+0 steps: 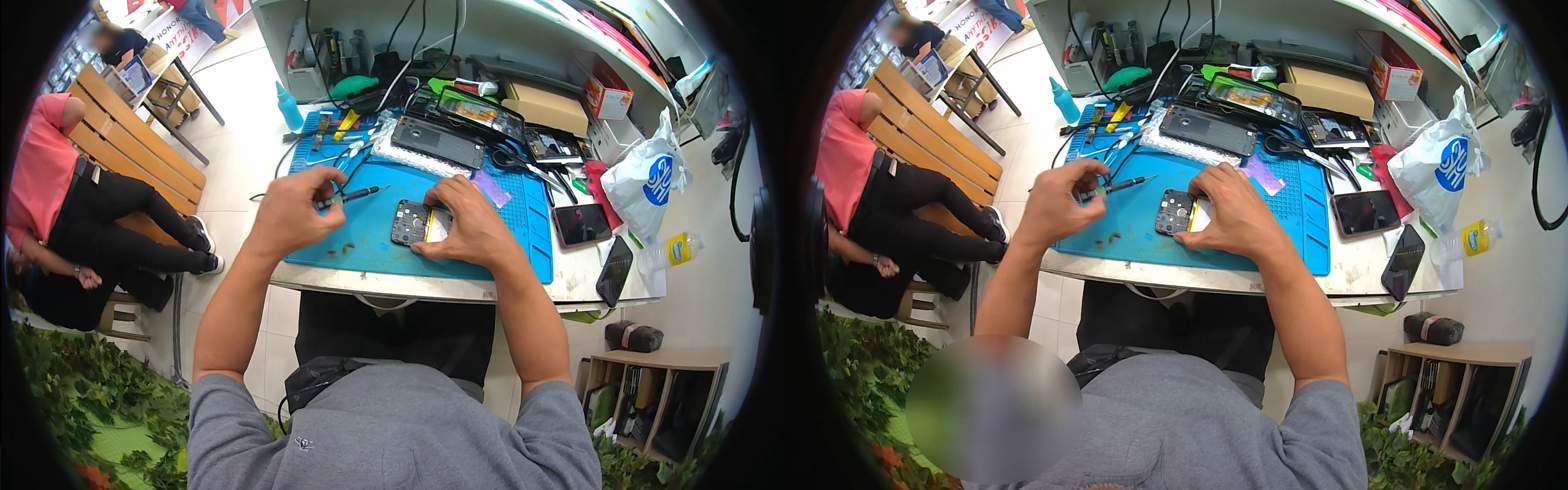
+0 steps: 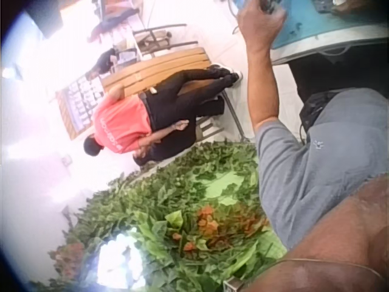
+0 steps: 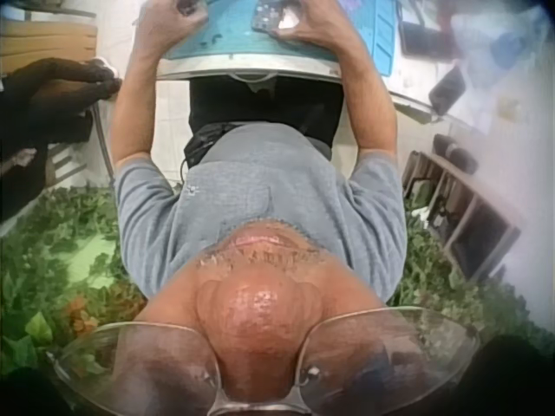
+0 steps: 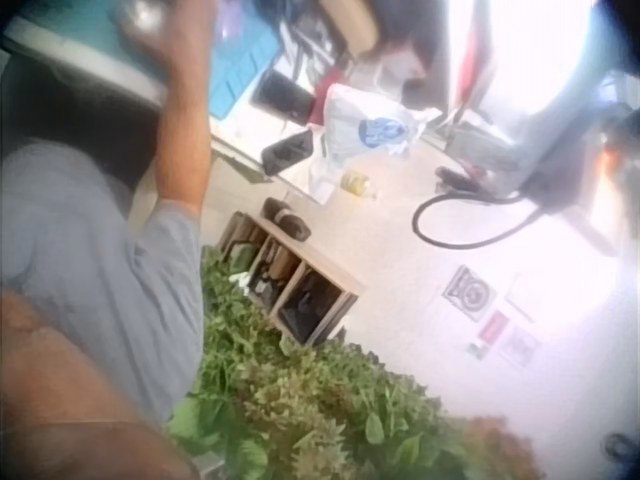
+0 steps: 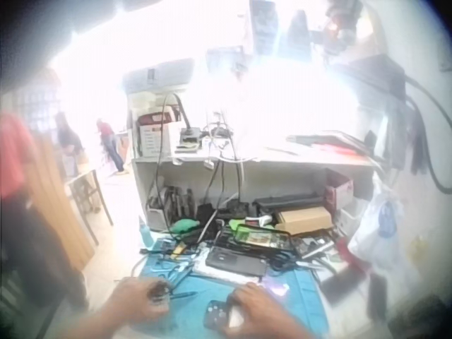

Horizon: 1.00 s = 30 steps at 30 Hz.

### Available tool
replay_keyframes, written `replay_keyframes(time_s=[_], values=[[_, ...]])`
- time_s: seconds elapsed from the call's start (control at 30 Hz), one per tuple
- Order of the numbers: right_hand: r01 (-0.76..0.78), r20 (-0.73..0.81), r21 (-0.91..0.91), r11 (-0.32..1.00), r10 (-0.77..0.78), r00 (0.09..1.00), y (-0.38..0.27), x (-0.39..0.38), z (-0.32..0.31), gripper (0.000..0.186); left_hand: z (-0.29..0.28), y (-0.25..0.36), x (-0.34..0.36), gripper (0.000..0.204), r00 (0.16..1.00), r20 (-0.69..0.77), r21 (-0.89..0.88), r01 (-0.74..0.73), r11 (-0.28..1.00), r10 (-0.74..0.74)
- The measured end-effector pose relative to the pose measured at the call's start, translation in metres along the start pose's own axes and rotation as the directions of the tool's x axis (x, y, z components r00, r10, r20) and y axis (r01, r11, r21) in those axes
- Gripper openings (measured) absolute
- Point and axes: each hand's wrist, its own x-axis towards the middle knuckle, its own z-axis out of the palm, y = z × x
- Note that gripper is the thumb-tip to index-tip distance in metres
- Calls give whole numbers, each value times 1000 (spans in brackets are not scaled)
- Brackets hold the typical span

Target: The person disassembles a mobile phone by removing the back cover and using a screwdriver on internal components. They then use a blue handheld tool to clean or apply heat to the screen and body of the device.

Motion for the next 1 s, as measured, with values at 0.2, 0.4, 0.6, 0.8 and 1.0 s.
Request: replay_keyframes(time_s=[0.2,0.4,0.6,0.8,1.0], values=[[-17,20,38,999,16,1000,2,0,0,62,-11,-2,11,14,986,11,-459,150,876,-164],[-2,-4,56,998,2,1000,4,-1,3,62,20,6,17,43,996,-74,-458,10,889,-50],[3,-1,60,998,-3,1000,3,-1,1,62,52,30,18,64,964,-186,-400,-250,882,189],[2,-2,63,998,-2,1000,3,-1,2,63,61,28,20,64,957,-155,-327,-284,901,246],[7,7,58,998,-7,1000,4,-1,2,63,61,27,21,61,959,-147,-323,-278,905,242]])
